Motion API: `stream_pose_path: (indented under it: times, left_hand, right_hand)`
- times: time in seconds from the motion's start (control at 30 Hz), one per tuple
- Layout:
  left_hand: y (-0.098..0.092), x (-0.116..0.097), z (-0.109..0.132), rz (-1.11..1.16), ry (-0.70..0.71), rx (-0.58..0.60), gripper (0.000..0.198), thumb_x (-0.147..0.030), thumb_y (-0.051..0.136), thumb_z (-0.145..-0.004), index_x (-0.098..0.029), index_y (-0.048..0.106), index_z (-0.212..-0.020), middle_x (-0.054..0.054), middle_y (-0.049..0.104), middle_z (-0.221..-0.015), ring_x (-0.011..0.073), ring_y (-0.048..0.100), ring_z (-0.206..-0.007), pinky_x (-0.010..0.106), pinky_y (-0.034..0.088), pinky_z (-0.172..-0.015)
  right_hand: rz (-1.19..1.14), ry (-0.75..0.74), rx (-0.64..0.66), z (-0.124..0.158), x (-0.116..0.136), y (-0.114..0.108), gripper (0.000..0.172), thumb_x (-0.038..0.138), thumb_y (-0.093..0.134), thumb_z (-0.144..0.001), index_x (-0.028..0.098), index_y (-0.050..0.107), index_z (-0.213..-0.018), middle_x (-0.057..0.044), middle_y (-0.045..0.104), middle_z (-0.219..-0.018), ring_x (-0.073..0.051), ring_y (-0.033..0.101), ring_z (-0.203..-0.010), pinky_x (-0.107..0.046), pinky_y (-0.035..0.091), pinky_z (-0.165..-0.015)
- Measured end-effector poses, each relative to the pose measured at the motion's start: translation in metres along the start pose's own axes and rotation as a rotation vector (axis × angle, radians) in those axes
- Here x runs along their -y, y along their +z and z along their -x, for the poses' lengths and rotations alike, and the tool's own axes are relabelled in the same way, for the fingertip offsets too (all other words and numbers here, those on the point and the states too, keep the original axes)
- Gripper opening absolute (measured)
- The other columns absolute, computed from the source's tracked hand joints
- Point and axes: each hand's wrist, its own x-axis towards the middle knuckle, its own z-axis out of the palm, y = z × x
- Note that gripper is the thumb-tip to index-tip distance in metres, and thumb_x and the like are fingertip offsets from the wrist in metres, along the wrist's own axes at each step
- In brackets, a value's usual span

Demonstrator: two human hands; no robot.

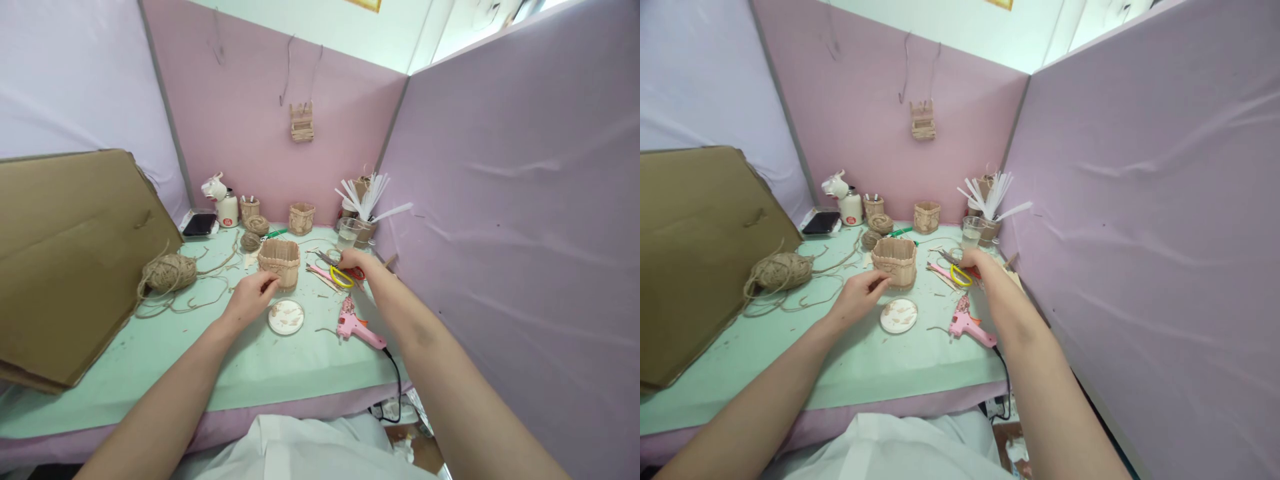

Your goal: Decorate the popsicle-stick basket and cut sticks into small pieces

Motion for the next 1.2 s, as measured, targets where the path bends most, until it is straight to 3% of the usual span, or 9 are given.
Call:
stream_pose_path:
  times: [0.3,0.4,0.6,0.7,0.77,0.83,0.93,1.03,1.2]
  left_hand:
    - [-0.001,-0.002,0.000,0.027,-0.024,0.016,0.026,-0.033,0.044,-0.082,-0.017,0.064,-0.082,0.003,0.066,-0.076,0.0151,0.055,-0.066,0.025,0.038,-0.061]
    - [0.000,-0.001,0.000,0.023,-0.035,0.022,0.025,-0.032,0.044,-0.082,-0.018,0.065,-0.083,0.003,0.067,-0.078,0.0150,0.055,-0.066,0.025,0.039,-0.062]
    - [0.001,0.001,-0.001,0.017,-0.016,0.029,0.025,-0.033,0.044,-0.082,-0.017,0.065,-0.083,0.003,0.067,-0.077,0.0151,0.055,-0.067,0.025,0.038,-0.062]
    - [0.001,0.001,-0.001,0.025,-0.012,0.037,0.025,-0.032,0.044,-0.082,-0.017,0.064,-0.081,0.003,0.065,-0.075,0.0146,0.054,-0.065,0.025,0.037,-0.061]
    - [0.001,0.000,-0.001,0.028,-0.008,0.034,0.024,-0.031,0.044,-0.082,-0.017,0.064,-0.080,0.002,0.065,-0.075,0.0142,0.053,-0.065,0.025,0.037,-0.061]
    - [0.000,-0.001,0.000,0.024,-0.002,0.031,0.023,-0.030,0.044,-0.081,-0.017,0.063,-0.079,0.002,0.065,-0.075,0.0140,0.053,-0.065,0.025,0.037,-0.061]
    - [0.000,-0.002,0.001,0.008,-0.007,0.042,0.021,-0.028,0.044,-0.080,-0.017,0.063,-0.077,0.002,0.063,-0.072,0.0139,0.051,-0.064,0.025,0.036,-0.059]
    - [0.000,-0.003,0.002,0.002,-0.011,0.058,0.021,-0.026,0.044,-0.080,-0.018,0.063,-0.075,0.001,0.063,-0.071,0.0137,0.052,-0.064,0.025,0.036,-0.059]
    - [0.000,-0.003,0.002,0.002,-0.008,0.068,0.021,-0.027,0.044,-0.080,-0.018,0.063,-0.075,0.002,0.063,-0.073,0.0140,0.052,-0.065,0.025,0.035,-0.059]
  right_hand:
    - [0.057,0.008,-0.164,-0.002,0.018,-0.060,0.030,0.032,0.051,-0.088,0.016,0.053,-0.113,-0.008,0.055,-0.115,-0.019,0.056,-0.097,-0.038,0.048,-0.082]
    - [0.042,-0.013,-0.191,-0.001,0.030,-0.072,0.029,0.032,0.050,-0.088,0.017,0.053,-0.113,-0.008,0.055,-0.115,-0.018,0.056,-0.097,-0.038,0.048,-0.082]
    - [-0.027,-0.033,-0.175,0.028,0.041,-0.051,0.034,0.039,0.047,-0.089,0.015,0.055,-0.111,-0.005,0.061,-0.105,-0.019,0.059,-0.090,-0.036,0.048,-0.080]
    - [-0.055,-0.028,-0.159,0.049,0.035,-0.029,0.038,0.045,0.030,-0.093,0.025,0.060,-0.107,-0.001,0.069,-0.089,-0.015,0.060,-0.081,-0.025,0.045,-0.077]
    - [-0.079,-0.026,-0.135,0.052,0.036,-0.019,0.040,0.047,0.029,-0.092,0.027,0.060,-0.106,0.000,0.069,-0.089,-0.015,0.060,-0.081,-0.024,0.046,-0.075]
    - [-0.047,-0.024,-0.059,0.044,0.042,-0.016,0.036,0.045,0.037,-0.091,0.022,0.060,-0.108,-0.003,0.066,-0.097,-0.018,0.060,-0.085,-0.028,0.048,-0.075]
    - [-0.003,-0.039,-0.013,0.020,0.055,-0.024,0.032,0.037,0.050,-0.088,0.014,0.056,-0.110,-0.006,0.058,-0.110,-0.020,0.058,-0.093,-0.036,0.049,-0.079]
    - [0.039,-0.041,-0.012,0.002,0.056,-0.040,0.028,0.032,0.050,-0.089,0.017,0.054,-0.112,-0.008,0.055,-0.115,-0.018,0.057,-0.095,-0.037,0.049,-0.081]
    - [0.086,-0.007,-0.122,0.008,0.015,-0.062,0.029,0.031,0.051,-0.088,0.017,0.053,-0.114,-0.008,0.054,-0.116,-0.018,0.056,-0.097,-0.039,0.048,-0.082]
